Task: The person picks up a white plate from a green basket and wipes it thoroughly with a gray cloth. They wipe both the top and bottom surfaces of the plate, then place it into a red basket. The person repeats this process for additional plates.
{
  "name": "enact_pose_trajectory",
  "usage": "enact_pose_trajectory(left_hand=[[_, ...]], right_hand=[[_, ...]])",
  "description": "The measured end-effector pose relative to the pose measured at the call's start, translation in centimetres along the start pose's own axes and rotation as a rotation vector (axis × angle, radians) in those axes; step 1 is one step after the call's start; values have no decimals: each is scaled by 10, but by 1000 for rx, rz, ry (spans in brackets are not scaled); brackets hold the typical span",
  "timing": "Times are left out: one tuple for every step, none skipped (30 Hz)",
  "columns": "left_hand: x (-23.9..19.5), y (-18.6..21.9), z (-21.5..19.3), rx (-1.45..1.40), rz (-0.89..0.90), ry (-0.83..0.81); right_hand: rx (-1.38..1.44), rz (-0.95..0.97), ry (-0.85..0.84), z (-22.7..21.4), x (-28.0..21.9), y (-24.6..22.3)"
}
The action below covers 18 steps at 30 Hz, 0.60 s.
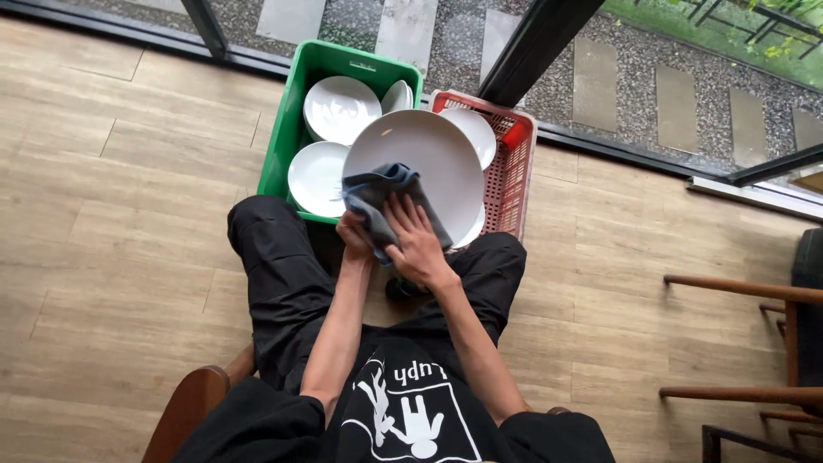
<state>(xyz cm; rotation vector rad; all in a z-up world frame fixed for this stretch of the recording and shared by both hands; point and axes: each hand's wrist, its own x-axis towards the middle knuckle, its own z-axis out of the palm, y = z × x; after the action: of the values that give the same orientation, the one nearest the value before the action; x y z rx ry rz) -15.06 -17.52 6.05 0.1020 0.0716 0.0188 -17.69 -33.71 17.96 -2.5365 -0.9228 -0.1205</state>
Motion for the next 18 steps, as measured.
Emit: enact_pose_trajectory(left_hand=[[-2,-1,3,-1,3,4],[-3,-1,7,16,8,10],[-5,-3,10,32,12,16],[-7,-4,14,31,15,20],[-7,-8,19,46,16,24],[-8,-12,23,62,17,29],[-8,-14,26,60,17,27],[-8,-17,29,76,19,29],[-8,-18,31,93,23,32],[-9,-19,29,93,26,33],[-11,-18,27,48,24,18],[-12,-17,25,3,23,3],[-17,-9,42,4,24,5],[-23,-2,58,23,40,-24],[-27,5,75,42,54,-53],[-30,6,85,43,52,-53],[-32,8,96,71,80,-36],[-33,9,106,98,107,-20]], right_hand=[[2,-1,-4,-1,10,0],[-26,-54,2,-1,20,0],[-54,-108,7,-2,30,0],[-53,-110,3,-2,42,3],[-100,-134,40,-3,53,8],[-146,-158,76,-4,64,12],[-149,-158,76,-7,73,14],[-175,-129,110,-9,82,16],[-199,-103,142,-10,91,18],[-199,-106,141,-12,97,22],[-206,-47,180,-13,102,25],[-214,13,219,-14,108,27],[-212,13,218,-14,109,35],[-218,61,239,-15,109,43],[-227,112,262,-16,108,51],[-227,114,262,-19,102,56],[-194,123,257,-21,96,61],[-162,133,252,-24,90,65]])
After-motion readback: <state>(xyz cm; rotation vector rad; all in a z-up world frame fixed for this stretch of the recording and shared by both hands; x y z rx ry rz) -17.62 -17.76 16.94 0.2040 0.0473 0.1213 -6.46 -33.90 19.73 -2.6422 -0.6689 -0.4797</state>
